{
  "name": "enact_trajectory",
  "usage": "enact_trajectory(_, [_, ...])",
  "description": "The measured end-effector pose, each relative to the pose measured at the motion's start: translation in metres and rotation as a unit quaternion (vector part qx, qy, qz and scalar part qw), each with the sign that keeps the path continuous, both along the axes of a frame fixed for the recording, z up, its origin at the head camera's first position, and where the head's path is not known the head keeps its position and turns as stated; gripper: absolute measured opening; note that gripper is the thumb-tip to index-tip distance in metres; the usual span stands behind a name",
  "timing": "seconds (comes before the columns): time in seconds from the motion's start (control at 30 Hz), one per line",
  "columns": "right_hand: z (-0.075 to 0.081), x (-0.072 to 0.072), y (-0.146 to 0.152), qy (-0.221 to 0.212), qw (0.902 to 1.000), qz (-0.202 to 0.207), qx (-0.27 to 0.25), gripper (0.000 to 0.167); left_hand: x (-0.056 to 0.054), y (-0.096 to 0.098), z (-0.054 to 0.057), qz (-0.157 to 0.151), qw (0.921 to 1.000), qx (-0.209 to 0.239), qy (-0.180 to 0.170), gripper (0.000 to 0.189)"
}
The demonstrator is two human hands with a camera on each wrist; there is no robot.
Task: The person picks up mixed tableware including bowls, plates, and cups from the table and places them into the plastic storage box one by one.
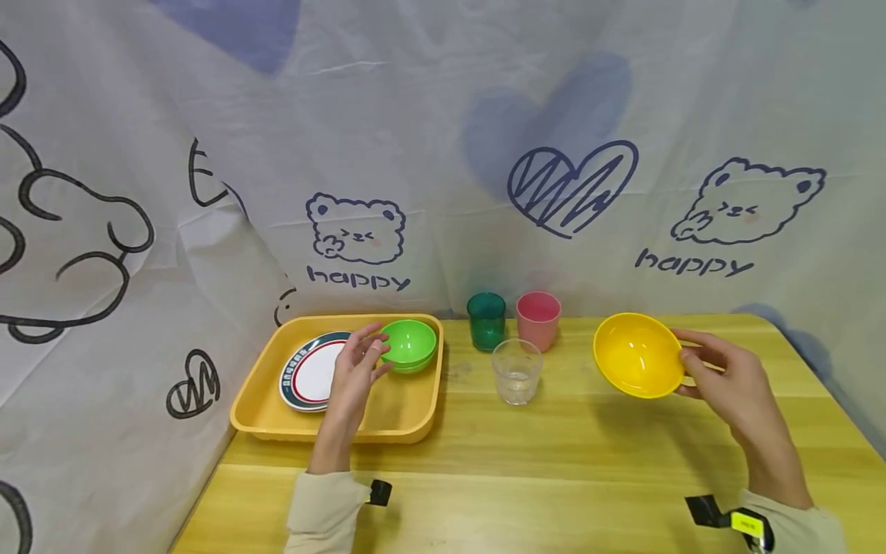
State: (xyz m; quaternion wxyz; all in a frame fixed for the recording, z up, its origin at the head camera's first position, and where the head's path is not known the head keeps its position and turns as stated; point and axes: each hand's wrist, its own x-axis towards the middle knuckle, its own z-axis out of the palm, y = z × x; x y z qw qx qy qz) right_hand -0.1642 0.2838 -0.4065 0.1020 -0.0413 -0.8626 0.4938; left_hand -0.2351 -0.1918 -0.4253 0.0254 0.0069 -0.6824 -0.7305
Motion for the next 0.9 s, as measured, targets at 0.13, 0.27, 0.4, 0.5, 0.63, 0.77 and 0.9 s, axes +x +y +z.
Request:
enact_trajectory(0.13, [-0.003,0.002,-0.002,0.006,0.9998,-0.008,-0.017,0.044,0.005,0.009,0.004,-0.024,0.9991,0.016,0.029,0.038])
enact_trajectory(0.27, [-0.005,0.003,-0.006,0.021,0.9988,-0.014,-0.043,0.044,0.01,0.018,0.009,-0.05,0.9967,0.033,0.055,0.037])
enact_trajectory(0.4, [-0.007,0.002,-0.013,0.029,0.9969,-0.028,-0.067,0.044,0.014,0.029,0.014,-0.076,0.9937,0.038,0.072,0.038])
enact_trajectory(0.5, [-0.006,0.001,-0.02,0.035,0.995,-0.037,-0.086,0.044,0.016,0.038,0.017,-0.091,0.9922,0.036,0.077,0.04])
enact_trajectory(0.63, [-0.007,-0.002,-0.033,0.044,0.9931,-0.024,-0.106,0.044,0.015,0.049,0.017,-0.107,0.9903,0.04,0.079,0.045])
enact_trajectory(0.77, [-0.008,-0.004,-0.049,0.039,0.9919,-0.01,-0.121,0.043,0.017,0.059,0.015,-0.121,0.9892,0.041,0.071,0.045])
enact_trajectory(0.9, [-0.008,-0.005,-0.062,0.028,0.9895,-0.005,-0.141,0.043,0.018,0.068,0.014,-0.137,0.9876,0.038,0.066,0.046])
